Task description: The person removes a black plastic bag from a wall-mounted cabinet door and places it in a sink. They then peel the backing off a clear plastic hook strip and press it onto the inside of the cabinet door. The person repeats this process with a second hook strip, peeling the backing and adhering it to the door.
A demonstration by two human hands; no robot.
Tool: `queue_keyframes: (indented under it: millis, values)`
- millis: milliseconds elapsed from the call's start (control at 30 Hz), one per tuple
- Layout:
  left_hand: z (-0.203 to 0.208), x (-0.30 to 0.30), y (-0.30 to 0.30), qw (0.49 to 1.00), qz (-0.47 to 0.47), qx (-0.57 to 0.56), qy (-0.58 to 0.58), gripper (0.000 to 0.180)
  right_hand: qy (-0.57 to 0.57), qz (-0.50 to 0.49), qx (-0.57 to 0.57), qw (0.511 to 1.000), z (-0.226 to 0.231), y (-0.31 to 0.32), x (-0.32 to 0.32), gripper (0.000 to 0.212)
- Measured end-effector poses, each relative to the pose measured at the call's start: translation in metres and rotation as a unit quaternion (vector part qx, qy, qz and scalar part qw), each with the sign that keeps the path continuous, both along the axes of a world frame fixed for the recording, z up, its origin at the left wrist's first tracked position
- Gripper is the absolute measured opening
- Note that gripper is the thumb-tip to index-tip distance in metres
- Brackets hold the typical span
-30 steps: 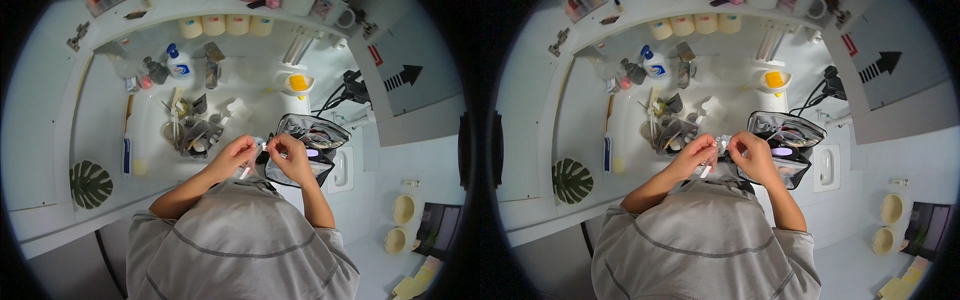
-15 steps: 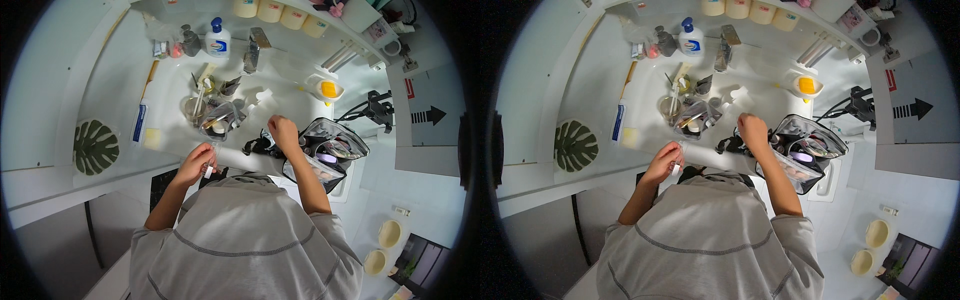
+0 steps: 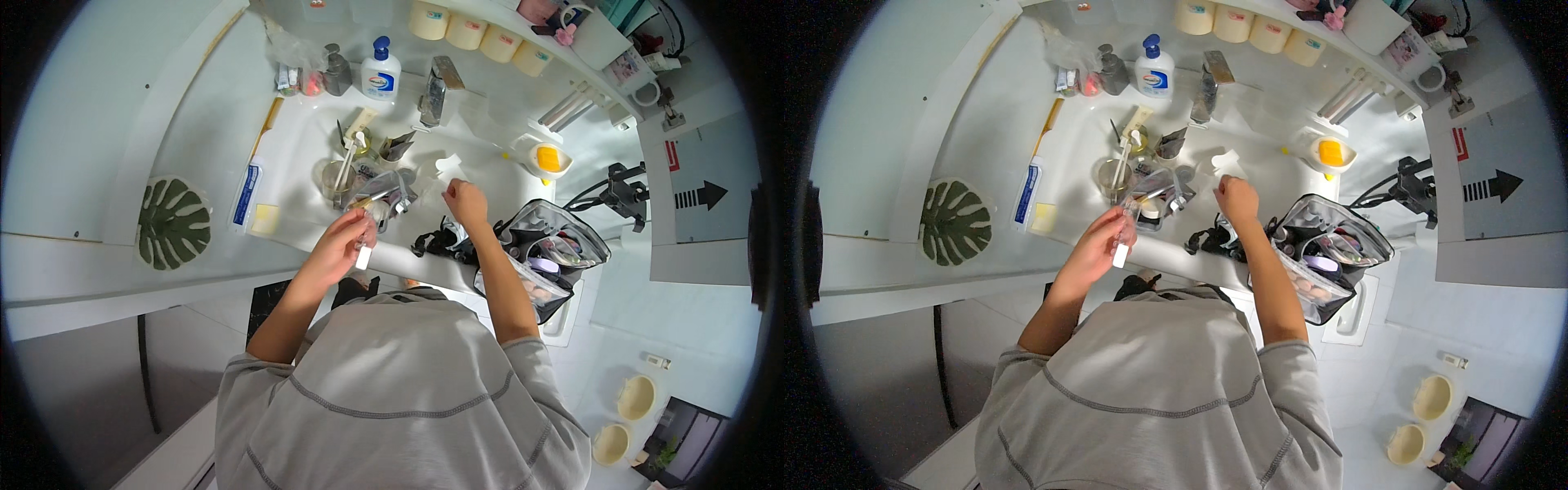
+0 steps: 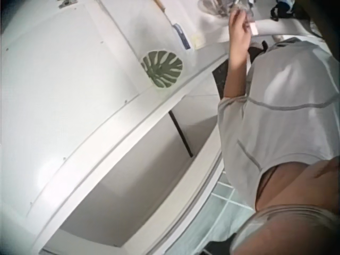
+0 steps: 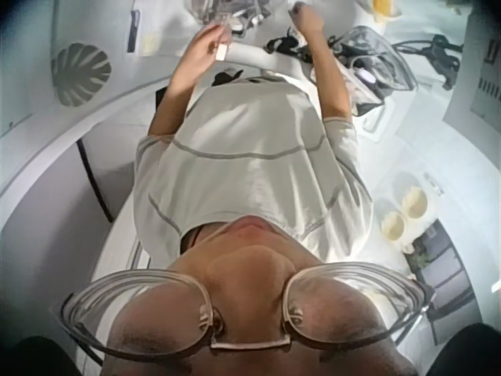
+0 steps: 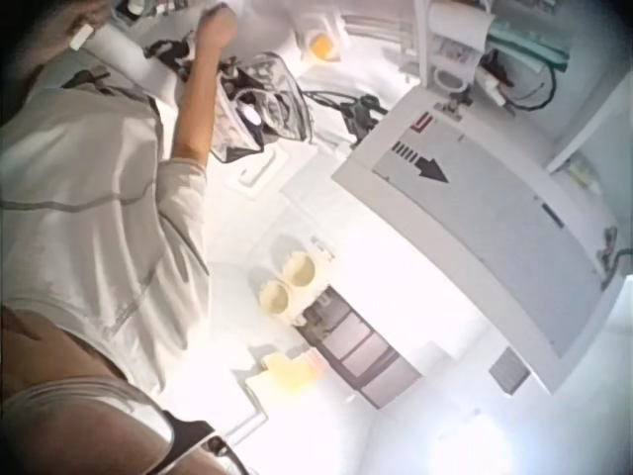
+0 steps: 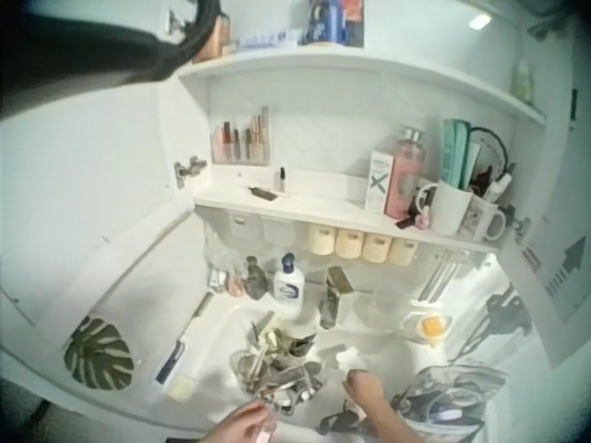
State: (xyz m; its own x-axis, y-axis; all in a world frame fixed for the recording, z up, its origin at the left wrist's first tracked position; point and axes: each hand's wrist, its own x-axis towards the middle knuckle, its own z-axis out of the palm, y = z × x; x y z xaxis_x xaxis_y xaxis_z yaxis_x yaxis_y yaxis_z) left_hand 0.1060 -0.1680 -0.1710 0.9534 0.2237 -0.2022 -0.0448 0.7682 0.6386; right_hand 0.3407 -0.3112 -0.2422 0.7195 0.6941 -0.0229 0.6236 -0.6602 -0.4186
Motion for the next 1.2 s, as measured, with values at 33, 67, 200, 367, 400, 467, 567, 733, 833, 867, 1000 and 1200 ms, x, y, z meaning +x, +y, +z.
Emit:
queue_keyframes:
  millis: [33,67,200,367,400,467,567,733,833,867,1000,1200]
  values:
    - [0.003,0.007,0.0,1.0,0.005,0.002,-0.002,0.008,-0.002,0.006,0.064,0.998,0.018,0.001,-0.009,0.011]
    - [0.009,0.014,0.0,1.0,0.011,0.004,-0.003,0.008,0.049,0.021,0.143,0.988,0.041,0.003,-0.021,0.01]
    - [0.027,0.038,-0.004,0.996,0.045,0.061,-0.054,0.01,0.146,0.126,0.35,0.917,0.14,-0.007,-0.086,0.01]
    - [0.07,0.062,-0.029,0.968,0.112,0.199,-0.107,0.01,0.137,0.175,0.37,0.902,0.18,-0.022,-0.11,0.019]
    - [0.077,0.063,-0.033,0.963,0.109,0.224,-0.097,0.011,0.129,0.184,0.361,0.905,0.183,-0.025,-0.109,0.021]
    - [0.083,0.066,-0.04,0.958,0.103,0.244,-0.112,0.011,0.136,0.178,0.349,0.91,0.187,-0.03,-0.108,0.022]
    - [0.09,0.07,-0.048,0.952,0.106,0.256,-0.128,0.01,0.177,0.176,0.341,0.906,0.193,-0.036,-0.104,0.02]
    - [0.097,0.07,-0.053,0.96,0.081,0.241,-0.117,0.009,0.229,0.175,0.351,0.891,0.198,-0.043,-0.099,0.014]
    - [0.099,0.071,-0.053,0.956,0.085,0.254,-0.12,0.008,0.236,0.176,0.352,0.888,0.201,-0.045,-0.099,0.011]
    - [0.099,0.071,-0.053,0.955,0.092,0.254,-0.118,0.008,0.231,0.176,0.351,0.89,0.202,-0.045,-0.099,0.011]
    - [0.1,0.073,-0.054,0.954,0.111,0.254,-0.113,0.008,0.226,0.191,0.359,0.885,0.2,-0.045,-0.097,0.011]
    - [0.105,0.074,-0.062,0.95,0.138,0.254,-0.115,0.008,0.286,0.172,0.37,0.867,0.195,-0.043,-0.096,0.017]
